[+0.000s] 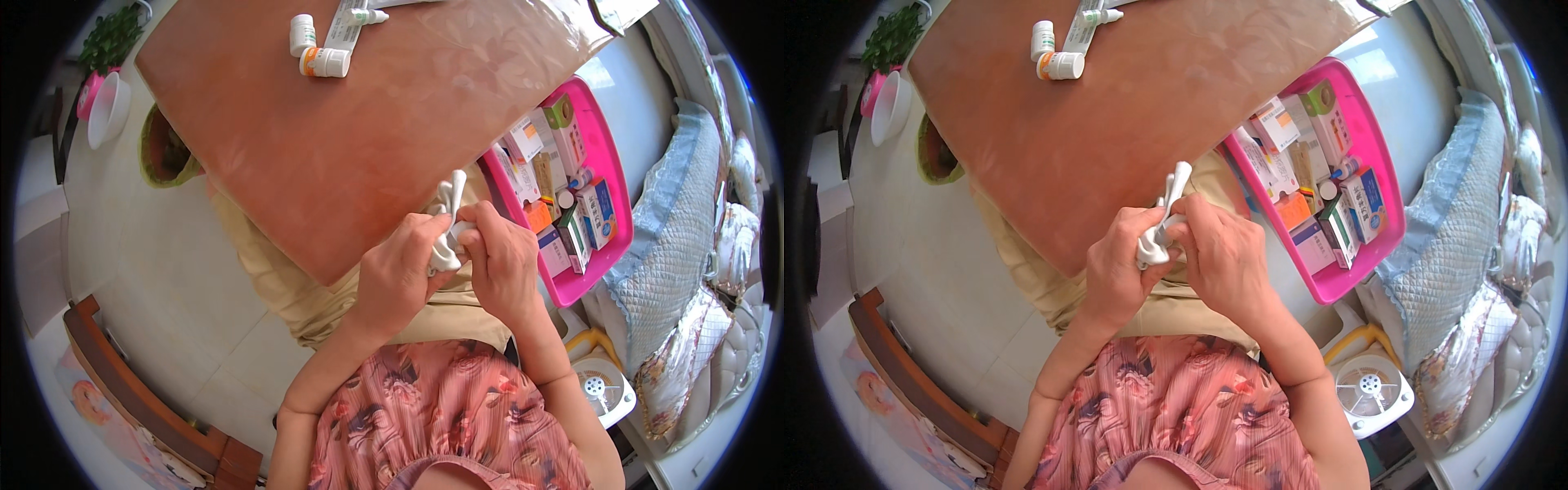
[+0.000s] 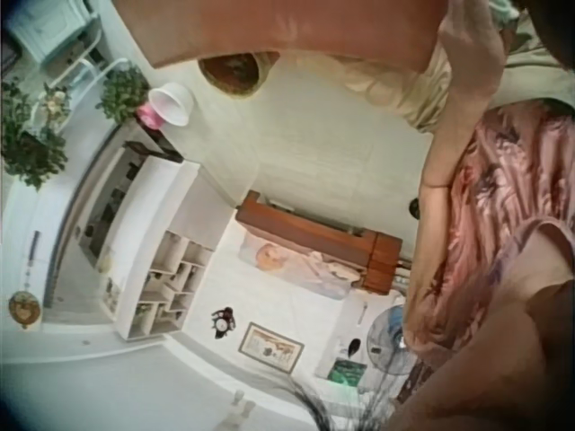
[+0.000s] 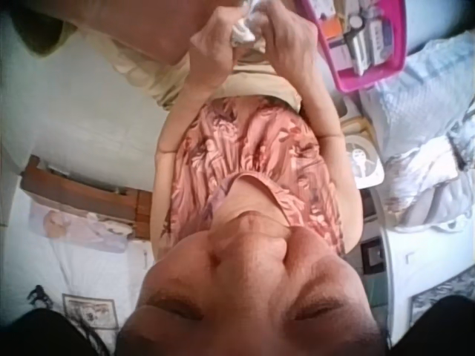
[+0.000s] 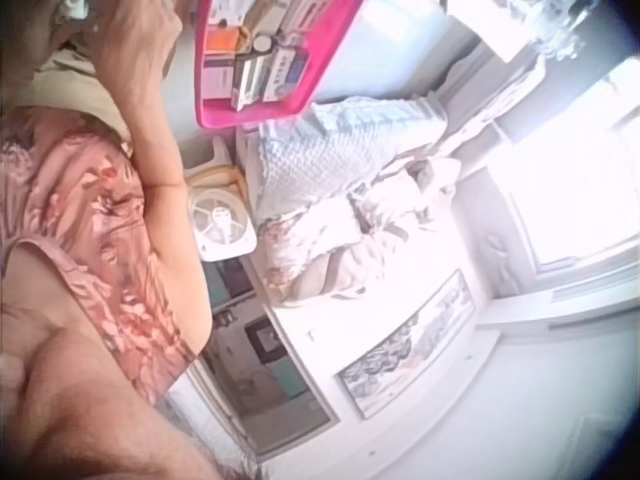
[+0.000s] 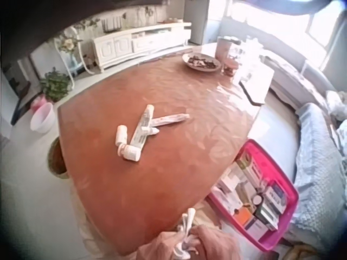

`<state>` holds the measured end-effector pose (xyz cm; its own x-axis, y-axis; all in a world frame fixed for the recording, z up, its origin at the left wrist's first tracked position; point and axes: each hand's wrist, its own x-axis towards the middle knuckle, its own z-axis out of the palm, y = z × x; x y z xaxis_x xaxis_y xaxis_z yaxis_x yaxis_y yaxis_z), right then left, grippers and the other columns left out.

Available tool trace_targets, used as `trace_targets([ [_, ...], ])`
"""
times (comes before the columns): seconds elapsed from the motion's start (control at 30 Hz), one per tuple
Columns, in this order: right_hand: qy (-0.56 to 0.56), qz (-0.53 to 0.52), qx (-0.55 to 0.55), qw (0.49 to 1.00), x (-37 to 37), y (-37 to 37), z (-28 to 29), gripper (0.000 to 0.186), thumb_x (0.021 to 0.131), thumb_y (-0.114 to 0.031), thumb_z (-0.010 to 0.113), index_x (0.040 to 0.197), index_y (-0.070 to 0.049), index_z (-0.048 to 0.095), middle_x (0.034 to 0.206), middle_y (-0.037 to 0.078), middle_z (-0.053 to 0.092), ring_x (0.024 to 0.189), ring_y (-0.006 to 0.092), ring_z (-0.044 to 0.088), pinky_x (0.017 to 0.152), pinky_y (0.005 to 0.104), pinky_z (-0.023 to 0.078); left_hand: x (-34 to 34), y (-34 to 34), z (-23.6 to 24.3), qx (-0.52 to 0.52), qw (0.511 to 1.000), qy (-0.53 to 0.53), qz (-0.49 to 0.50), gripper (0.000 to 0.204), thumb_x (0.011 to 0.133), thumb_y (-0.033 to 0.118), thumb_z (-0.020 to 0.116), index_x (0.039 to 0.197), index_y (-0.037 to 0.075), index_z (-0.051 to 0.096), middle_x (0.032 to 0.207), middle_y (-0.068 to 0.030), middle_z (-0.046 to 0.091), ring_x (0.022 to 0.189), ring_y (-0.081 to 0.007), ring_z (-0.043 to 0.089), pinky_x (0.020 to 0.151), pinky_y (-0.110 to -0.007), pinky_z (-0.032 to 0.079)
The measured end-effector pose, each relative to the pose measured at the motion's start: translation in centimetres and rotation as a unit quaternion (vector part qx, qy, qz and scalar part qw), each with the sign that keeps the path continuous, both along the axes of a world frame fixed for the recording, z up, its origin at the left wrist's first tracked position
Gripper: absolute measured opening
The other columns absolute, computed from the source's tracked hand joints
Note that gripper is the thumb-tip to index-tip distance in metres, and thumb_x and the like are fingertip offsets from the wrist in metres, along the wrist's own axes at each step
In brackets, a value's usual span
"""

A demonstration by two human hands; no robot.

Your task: The person organizes a variety of medical tubes and bottles into a plastic container, using a cloth to wipe down each item before placing it inside the box.

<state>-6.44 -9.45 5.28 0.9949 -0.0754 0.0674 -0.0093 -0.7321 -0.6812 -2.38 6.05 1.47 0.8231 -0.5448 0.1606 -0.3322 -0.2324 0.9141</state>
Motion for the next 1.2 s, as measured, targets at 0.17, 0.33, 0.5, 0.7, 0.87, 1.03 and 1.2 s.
trace_targets([
  [0.17,0.019,-0.036,0.043,0.998,0.3,0.2,-0.2,0.018,0.095,-0.018,0.058,0.091,0.0,0.058,0.065,0.013,0.055,0.059,0.0319,0.058,0.055,0.0362,0.044,-0.3,-0.4,-0.2,0.037,0.995,-0.094,-0.019,0.045,0.083,0.003,0.066,0.123,0.0,0.047,0.109,-0.0172,0.057,0.095,-0.0322,0.063,0.077,-0.038,0.054],
  [0.33,0.038,-0.044,0.059,0.997,-0.2,0.1,-0.5,0.018,0.093,-0.023,0.062,0.088,-0.006,0.057,0.065,0.01,0.058,0.061,0.0279,0.06,0.053,0.0376,0.045,-0.3,-0.3,0.9,0.067,0.997,-0.024,-0.02,0.038,0.088,0.007,0.065,0.12,0.0,0.049,0.099,-0.0157,0.063,0.084,-0.0311,0.066,0.071,-0.04,0.055],
  [0.5,0.044,-0.034,0.081,0.995,-0.6,-0.1,-0.8,0.018,0.093,-0.022,0.062,0.091,-0.005,0.056,0.065,0.01,0.057,0.061,0.0274,0.06,0.053,0.0374,0.045,0.1,0.0,1.0,-0.005,0.99,0.137,0.02,0.02,0.099,0.02,0.056,0.106,0.002,0.056,0.082,-0.0144,0.066,0.07,-0.0243,0.068,0.059,-0.033,0.051],
  [0.7,0.042,-0.075,0.183,0.979,-1.3,1.3,-0.8,0.031,0.081,-0.015,0.074,0.106,-0.005,0.059,0.074,0.007,0.057,0.059,0.0201,0.054,0.054,0.033,0.043,-0.1,-0.2,0.2,-0.076,0.964,0.233,0.105,0.023,0.103,0.023,0.048,0.097,0.003,0.058,0.068,-0.0027,0.057,0.062,-0.0044,0.05,0.053,-0.024,0.04],
  [0.87,0.05,-0.079,0.254,0.963,-1.5,1.4,-1.8,0.049,0.073,-0.007,0.079,0.118,-0.007,0.06,0.096,0.005,0.057,0.075,0.013,0.051,0.065,0.0272,0.044,-0.2,-0.9,-0.1,-0.08,0.976,0.108,0.171,0.022,0.102,0.024,0.05,0.096,0.004,0.056,0.068,-0.0032,0.057,0.059,-0.0078,0.052,0.053,-0.025,0.042],
  [1.03,-0.011,-0.034,0.355,0.934,-1.1,0.9,-2.9,0.045,0.081,-0.005,0.073,0.122,-0.003,0.056,0.12,0.009,0.059,0.109,0.0178,0.056,0.086,0.0309,0.047,-0.2,-0.6,-0.4,-0.072,0.983,0.043,0.164,0.022,0.102,0.025,0.05,0.098,0.004,0.057,0.071,-0.0068,0.059,0.059,-0.0126,0.057,0.054,-0.026,0.044],
  [1.2,-0.012,-0.098,0.431,0.897,-1.3,0.8,-1.9,0.035,0.089,0.001,0.063,0.12,0.0,0.048,0.116,0.015,0.064,0.106,0.0218,0.064,0.088,0.0334,0.053,0.4,-0.1,-0.2,-0.19,0.915,0.278,0.221,0.04,0.106,0.035,0.034,0.106,0.001,0.055,0.097,-0.0045,0.058,0.089,-0.0113,0.055,0.079,-0.028,0.046],
])
